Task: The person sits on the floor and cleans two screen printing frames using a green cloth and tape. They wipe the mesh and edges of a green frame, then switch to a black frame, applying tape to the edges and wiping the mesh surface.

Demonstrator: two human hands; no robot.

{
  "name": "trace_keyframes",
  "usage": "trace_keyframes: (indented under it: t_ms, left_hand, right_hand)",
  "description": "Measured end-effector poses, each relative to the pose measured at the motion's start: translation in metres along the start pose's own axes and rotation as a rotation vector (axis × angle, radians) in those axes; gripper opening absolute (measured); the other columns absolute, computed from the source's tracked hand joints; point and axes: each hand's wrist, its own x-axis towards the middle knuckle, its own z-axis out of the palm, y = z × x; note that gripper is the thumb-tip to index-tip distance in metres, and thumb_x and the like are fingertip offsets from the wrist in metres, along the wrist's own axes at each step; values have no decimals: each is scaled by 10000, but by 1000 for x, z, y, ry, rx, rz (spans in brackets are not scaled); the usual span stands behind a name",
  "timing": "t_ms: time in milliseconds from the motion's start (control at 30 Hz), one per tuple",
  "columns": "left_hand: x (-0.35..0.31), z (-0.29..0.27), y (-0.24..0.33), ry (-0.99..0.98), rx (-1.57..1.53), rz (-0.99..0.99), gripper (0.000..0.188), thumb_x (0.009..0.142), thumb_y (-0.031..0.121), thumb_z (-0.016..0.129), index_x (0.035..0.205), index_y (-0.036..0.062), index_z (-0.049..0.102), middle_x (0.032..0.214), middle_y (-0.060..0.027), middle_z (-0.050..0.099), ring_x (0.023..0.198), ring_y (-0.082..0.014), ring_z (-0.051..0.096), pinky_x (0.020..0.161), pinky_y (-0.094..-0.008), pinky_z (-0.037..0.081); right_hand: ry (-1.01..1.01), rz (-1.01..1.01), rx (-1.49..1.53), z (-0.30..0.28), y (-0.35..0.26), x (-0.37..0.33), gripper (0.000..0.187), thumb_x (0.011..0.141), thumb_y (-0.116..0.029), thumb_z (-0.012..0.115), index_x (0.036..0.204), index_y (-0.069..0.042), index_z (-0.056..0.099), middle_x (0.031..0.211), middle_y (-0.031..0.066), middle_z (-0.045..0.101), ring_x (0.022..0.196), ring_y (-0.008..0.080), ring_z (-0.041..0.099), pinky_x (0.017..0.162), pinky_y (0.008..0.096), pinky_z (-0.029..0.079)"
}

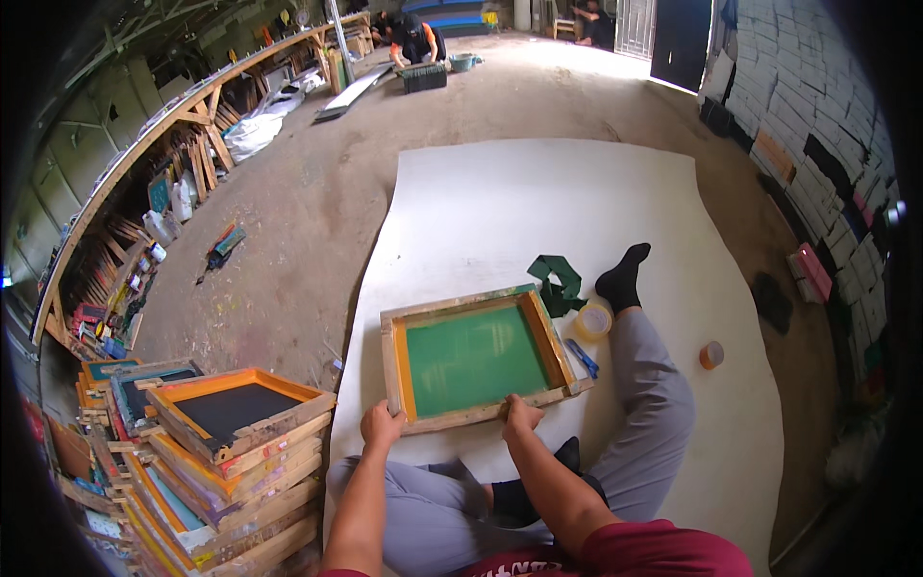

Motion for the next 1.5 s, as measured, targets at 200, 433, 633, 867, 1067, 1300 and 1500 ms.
trace_keyframes:
  t_ms: [200,433,633,867,1067,1300,1500]
  left_hand:
    - [8,3,7,42,-164,11,342,806,338,834,904,23,745,876,-212,766,878,-435,736,797,-537,565]
    - [0,45,17,100,-589,15,292,825,286,830,843,8,744,822,-199,763,774,-363,754,695,-486,548]
    - [-18,74,76,148,-748,31,389,917,352,786,1096,6,789,952,-187,800,893,-321,777,785,-413,569]
    - [5,79,107,-69,-608,119,581,917,446,809,1303,17,738,1079,-196,794,1048,-312,755,936,-402,566]
    - [64,-23,111,423,-1066,118,373,1076,272,637,1278,-32,717,1214,-150,756,1078,-253,704,952,-386,534]
    - [75,-151,129,460,-1583,147,780,1089,699,366,1574,100,478,1542,-87,555,1380,-244,498,1138,-452,388]
    - [50,-133,91,376,-1866,434,584,1104,598,383,1267,87,614,1186,-99,659,1190,-267,584,1111,-472,402]
  right_hand:
    - [29,-261,232,13,-68,-49,746,731,-28,819,1297,13,336,1310,290,555,1213,399,613,1090,458,477]
    - [-73,-707,366,4,-140,-88,752,762,7,775,1362,21,322,1293,284,544,1227,438,602,1081,490,467]
    - [-238,-1014,435,-18,-195,-106,703,738,-21,741,1361,-27,415,1223,128,555,1147,250,590,1034,363,478]
    - [-483,-1395,421,-27,-226,-98,745,750,-26,751,1409,-59,405,1191,147,628,1099,276,670,970,402,534]
    - [-525,-1693,122,-48,-212,-96,710,750,-48,778,1367,-72,429,1077,192,672,937,380,729,814,456,582]
    - [-400,-1946,14,-89,-213,-95,742,635,-83,936,1302,-94,610,1086,154,632,977,364,630,832,470,534]
    - [-406,-1842,-21,-111,-197,-72,744,605,-48,916,1309,-96,681,1125,166,642,983,364,655,845,448,550]
